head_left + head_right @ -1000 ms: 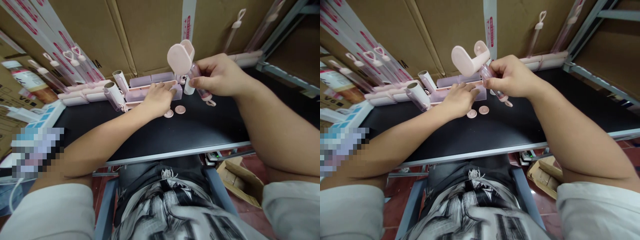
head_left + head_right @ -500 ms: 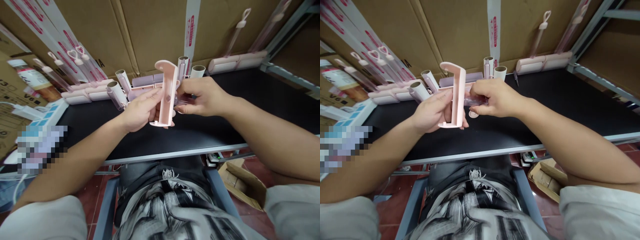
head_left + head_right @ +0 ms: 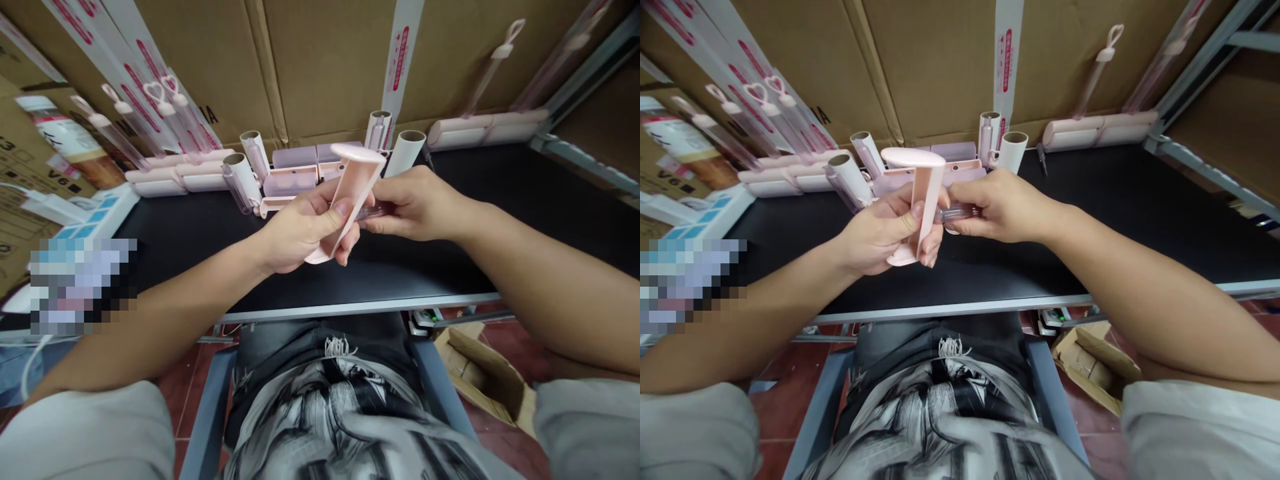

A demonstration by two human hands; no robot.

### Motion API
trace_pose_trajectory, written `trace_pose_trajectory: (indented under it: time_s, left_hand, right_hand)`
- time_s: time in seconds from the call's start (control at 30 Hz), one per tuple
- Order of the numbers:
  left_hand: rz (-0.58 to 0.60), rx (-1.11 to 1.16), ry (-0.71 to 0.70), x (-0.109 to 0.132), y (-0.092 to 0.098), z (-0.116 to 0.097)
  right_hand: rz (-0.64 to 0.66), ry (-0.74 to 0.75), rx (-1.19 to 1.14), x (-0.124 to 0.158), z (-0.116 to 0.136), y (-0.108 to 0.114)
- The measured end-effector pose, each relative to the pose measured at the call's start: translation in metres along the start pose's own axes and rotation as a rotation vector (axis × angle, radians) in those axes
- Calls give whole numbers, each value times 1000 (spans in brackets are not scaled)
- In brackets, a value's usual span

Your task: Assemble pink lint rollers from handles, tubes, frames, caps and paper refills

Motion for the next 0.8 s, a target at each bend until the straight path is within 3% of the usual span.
trace_pose_trajectory:
  time_s: [0.2, 0.4, 0.5, 0.57, 0.67, 0.8]
  left_hand:
    - [-119, -64, -35, 3, -9, -4]
    - [-114, -14, -75, 4, -16, 2]
    - [-179, 11, -125, 7, -13, -2]
    - [-293, 26, -200, 10, -4, -12]
    - [-439, 53, -285, 15, 16, -29]
    - [-501, -17, -201, 10, 36, -33]
  right_hand:
    - [-30, 1, 36, -1, 0, 4]
    - [-32, 27, 46, -3, 6, 4]
    - [-48, 1, 68, 0, 0, 7]
    - [-136, -56, 122, 5, -11, 14]
    - [-401, -133, 192, 13, -29, 28]
    - [-611, -156, 135, 14, -33, 36]
Point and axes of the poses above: each hand's wrist, its own x-axis away from the middle knuckle, its own y-axis out of the back of the hand, z = x × y, the point moved 1 cm from there along -x, towards the middle knuckle, and after that the axes turned 11 degrees about y, right-handed, at the moved point
